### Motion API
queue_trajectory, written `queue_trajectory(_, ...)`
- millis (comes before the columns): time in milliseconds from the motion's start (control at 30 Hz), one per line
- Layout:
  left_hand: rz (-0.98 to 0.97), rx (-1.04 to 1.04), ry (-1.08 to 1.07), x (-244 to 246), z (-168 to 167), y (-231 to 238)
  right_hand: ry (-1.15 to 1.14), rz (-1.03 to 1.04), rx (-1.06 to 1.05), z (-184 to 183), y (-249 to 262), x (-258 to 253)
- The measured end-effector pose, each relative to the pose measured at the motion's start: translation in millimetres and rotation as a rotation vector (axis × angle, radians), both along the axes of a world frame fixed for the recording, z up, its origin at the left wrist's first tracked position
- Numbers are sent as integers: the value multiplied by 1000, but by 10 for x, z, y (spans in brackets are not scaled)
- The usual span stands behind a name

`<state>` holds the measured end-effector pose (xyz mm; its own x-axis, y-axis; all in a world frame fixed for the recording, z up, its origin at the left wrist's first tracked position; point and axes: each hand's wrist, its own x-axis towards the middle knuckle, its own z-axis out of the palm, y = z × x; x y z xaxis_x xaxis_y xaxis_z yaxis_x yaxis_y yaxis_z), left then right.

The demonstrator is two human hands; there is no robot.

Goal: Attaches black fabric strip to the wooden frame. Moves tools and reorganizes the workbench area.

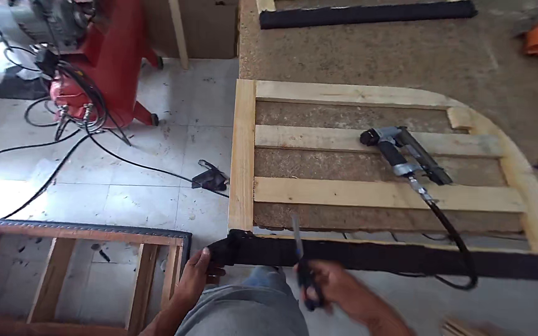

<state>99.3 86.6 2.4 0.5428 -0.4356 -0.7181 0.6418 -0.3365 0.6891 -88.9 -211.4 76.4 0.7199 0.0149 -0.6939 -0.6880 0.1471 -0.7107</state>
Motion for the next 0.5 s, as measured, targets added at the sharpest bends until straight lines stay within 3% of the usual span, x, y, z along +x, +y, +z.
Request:
queue_trajectory(67, -286, 34, -306, 56, 62, 110, 29, -120, 24, -178, 606, -207)
queue_trajectory(167, -639, 267, -653, 114, 292, 51, 44, -246, -196, -332, 1238, -323)
queue_trajectory(233, -874, 399, -713, 113, 450, -181, 20, -305, -370, -360, 1456, -368)
queue_trajectory(333, -1138, 489, -790, 27, 468, -545, 48, -237, -604, -340, 1646, -471)
queue_trajectory(500, -1247, 560, -856, 49, 288, -931, 220, -181, -888, -301, 1890, -583)
